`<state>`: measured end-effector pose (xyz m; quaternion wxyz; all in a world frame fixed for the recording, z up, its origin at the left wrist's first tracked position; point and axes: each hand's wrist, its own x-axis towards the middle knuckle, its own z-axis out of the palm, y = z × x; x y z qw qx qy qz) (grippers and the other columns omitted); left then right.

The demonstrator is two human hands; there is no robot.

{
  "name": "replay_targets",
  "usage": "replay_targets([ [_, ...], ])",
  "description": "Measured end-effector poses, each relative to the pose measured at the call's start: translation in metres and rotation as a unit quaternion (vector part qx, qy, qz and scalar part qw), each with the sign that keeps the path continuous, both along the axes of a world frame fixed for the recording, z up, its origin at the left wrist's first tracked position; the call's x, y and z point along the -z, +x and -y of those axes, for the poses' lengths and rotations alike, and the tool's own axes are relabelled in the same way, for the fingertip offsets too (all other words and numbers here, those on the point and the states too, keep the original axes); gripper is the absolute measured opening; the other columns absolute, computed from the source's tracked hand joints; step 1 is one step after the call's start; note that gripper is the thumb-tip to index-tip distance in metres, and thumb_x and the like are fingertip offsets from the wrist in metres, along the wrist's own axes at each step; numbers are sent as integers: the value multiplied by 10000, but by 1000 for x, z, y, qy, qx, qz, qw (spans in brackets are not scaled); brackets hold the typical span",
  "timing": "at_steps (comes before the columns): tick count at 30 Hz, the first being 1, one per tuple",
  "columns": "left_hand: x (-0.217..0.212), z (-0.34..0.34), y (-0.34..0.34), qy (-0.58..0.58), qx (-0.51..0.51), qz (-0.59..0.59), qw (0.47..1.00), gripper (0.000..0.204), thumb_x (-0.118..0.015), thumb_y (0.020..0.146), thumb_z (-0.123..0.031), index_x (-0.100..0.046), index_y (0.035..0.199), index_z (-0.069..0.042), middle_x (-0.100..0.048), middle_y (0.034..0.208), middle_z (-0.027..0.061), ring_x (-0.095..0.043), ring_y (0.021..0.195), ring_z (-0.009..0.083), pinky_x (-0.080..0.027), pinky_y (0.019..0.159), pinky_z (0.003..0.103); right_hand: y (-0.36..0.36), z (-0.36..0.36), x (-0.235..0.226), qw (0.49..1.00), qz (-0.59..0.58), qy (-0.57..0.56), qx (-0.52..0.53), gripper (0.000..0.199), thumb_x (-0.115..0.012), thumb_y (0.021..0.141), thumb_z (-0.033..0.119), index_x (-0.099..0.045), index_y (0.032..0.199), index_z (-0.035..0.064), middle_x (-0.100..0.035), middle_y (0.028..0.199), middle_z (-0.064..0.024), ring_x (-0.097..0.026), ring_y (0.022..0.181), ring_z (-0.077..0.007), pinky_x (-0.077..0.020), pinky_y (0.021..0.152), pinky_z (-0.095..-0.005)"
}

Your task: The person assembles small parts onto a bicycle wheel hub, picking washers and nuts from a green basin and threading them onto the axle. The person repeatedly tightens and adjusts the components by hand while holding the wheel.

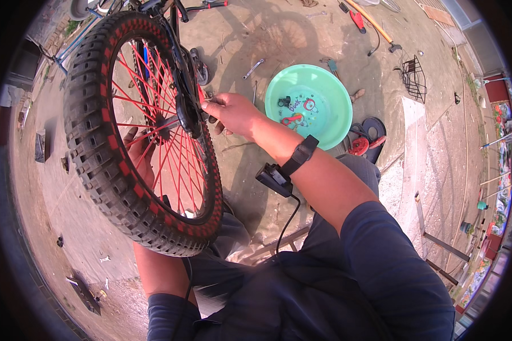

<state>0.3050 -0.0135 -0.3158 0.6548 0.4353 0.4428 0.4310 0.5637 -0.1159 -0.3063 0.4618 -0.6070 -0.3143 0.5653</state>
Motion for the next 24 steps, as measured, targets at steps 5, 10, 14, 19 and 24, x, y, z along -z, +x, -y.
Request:
replay_targets([
  [5, -3, -1, 1, -42, -17, -20, 999, 420, -599, 981, -149, -450, 1328, 36, -582, 1195, 155, -629, 1016, 239, -518, 958, 403, -2, 0, 0, 1000, -5, 9, 5, 384, -644, 958, 302, -590, 1176, -9, -638, 974, -77, -647, 648, -141, -463, 505, -277],
  [10, -3, 2, 1, 7, 5, 6, 1000, 421, -612, 981, -170, -470, 1322, 32, -593, 1190, 146, -629, 1014, 227, -513, 947, 404, -1, 3, -3, 1000, -4, -7, 3, 357, -646, 956, 285, -593, 1159, -4, -627, 951, -66, -648, 646, -142, -462, 504, -278],
  [14, -2, 1, 0, -41, -29, -29, 998, 412, -620, 978, -172, -485, 1313, 26, -603, 1182, 146, -631, 1013, 218, -512, 925, 388, -2, 3, -4, 1000, -1, 10, 8, 334, -643, 956, 277, -597, 1133, -3, -629, 956, -64, -649, 652, -141, -461, 507, -280],
  [19, -2, 0, 3, -9, -16, -1, 1000, 343, -518, 1011, -106, -489, 1309, 61, -632, 1195, 206, -638, 1080, 292, -527, 964, 402, 1, 3, -4, 1000, -10, -12, -11, 355, -645, 954, 264, -573, 1183, 3, -633, 963, -63, -648, 657, -138, -462, 517, -279],
  [24, -3, 1, 2, -44, -30, -31, 998, 337, -541, 1006, -129, -497, 1297, 36, -632, 1165, 180, -643, 1055, 270, -538, 929, 401, -2, 3, -3, 1000, -1, 12, 7, 374, -650, 951, 256, -567, 1215, 5, -650, 936, -70, -642, 632, -135, -468, 522, -283],
])
